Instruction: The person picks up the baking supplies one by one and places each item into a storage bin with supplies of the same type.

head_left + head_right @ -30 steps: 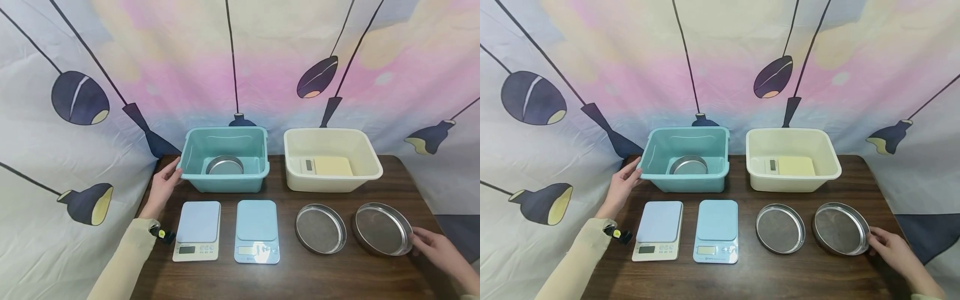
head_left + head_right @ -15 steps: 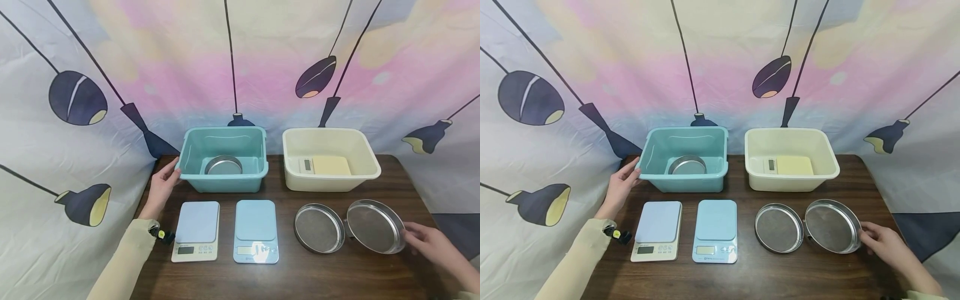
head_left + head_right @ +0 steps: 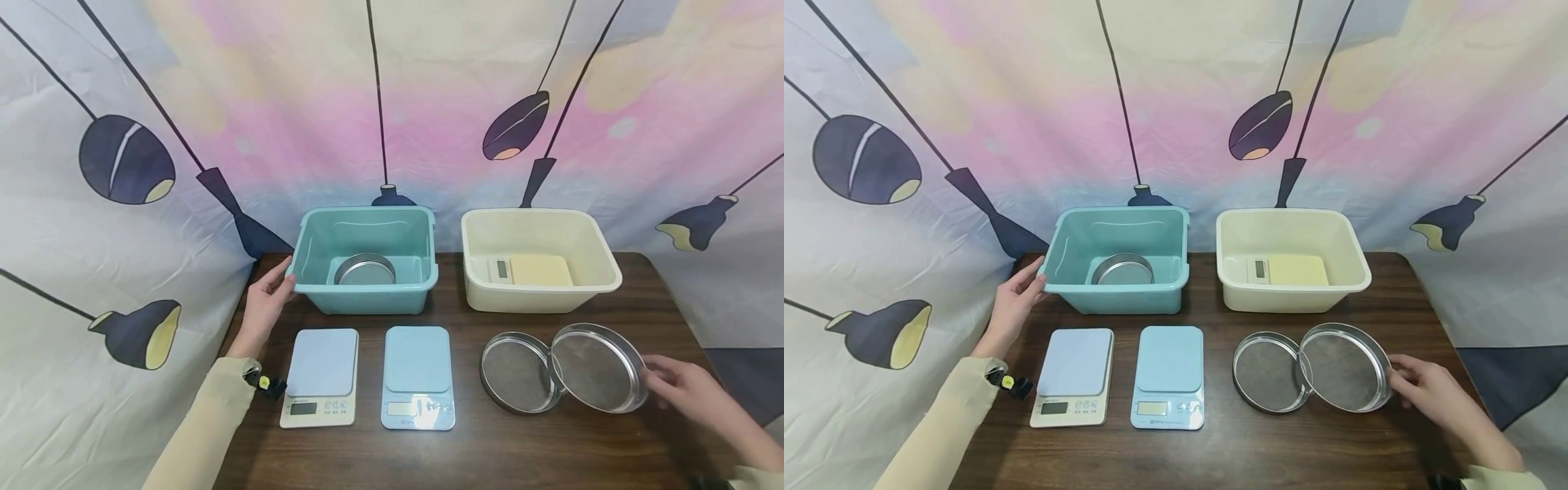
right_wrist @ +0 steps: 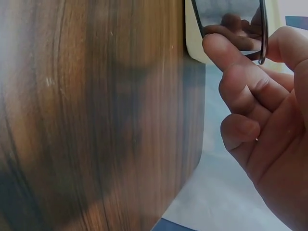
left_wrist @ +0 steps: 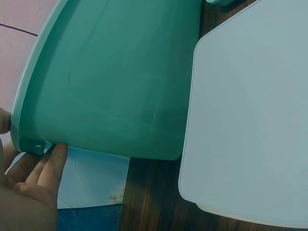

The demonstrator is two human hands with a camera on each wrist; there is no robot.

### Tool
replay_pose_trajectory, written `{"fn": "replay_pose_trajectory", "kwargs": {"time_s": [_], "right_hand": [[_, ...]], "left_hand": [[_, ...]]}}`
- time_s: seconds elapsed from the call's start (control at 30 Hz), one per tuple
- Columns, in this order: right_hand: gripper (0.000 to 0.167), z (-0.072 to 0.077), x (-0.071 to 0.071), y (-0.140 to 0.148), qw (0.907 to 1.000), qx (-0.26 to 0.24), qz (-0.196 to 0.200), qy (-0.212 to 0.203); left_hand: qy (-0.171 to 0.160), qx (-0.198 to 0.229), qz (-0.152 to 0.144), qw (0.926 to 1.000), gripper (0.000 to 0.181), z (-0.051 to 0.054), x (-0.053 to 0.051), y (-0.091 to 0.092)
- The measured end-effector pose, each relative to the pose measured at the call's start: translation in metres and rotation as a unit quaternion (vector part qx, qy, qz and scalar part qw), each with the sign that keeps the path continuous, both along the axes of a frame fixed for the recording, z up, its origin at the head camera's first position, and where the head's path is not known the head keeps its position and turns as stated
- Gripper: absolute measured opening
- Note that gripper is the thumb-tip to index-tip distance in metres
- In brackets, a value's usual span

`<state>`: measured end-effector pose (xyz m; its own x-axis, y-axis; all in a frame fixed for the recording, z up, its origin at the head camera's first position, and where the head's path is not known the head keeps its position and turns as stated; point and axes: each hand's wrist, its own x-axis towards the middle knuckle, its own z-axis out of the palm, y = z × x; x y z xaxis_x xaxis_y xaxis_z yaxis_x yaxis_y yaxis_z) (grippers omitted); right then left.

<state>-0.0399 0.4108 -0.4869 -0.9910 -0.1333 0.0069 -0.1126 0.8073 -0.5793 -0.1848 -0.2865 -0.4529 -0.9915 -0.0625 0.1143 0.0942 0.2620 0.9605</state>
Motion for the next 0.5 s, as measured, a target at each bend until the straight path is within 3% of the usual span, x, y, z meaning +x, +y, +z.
{"fn": "replay_pose_trajectory", "kwargs": {"time_s": [0.37, 0.5], "right_hand": [[0.024, 0.007, -0.012, -0.015, 0.9981, -0.043, 0.043, 0.012], [0.024, 0.014, -0.017, -0.023, 0.9981, -0.036, 0.050, 0.004]], "left_hand": [[-0.003, -0.004, 0.006, 1.0000, 0.052, -0.001, -0.001, -0.002], [-0.002, -0.001, 0.004, 1.0000, 0.052, -0.002, -0.002, -0.002]]}}
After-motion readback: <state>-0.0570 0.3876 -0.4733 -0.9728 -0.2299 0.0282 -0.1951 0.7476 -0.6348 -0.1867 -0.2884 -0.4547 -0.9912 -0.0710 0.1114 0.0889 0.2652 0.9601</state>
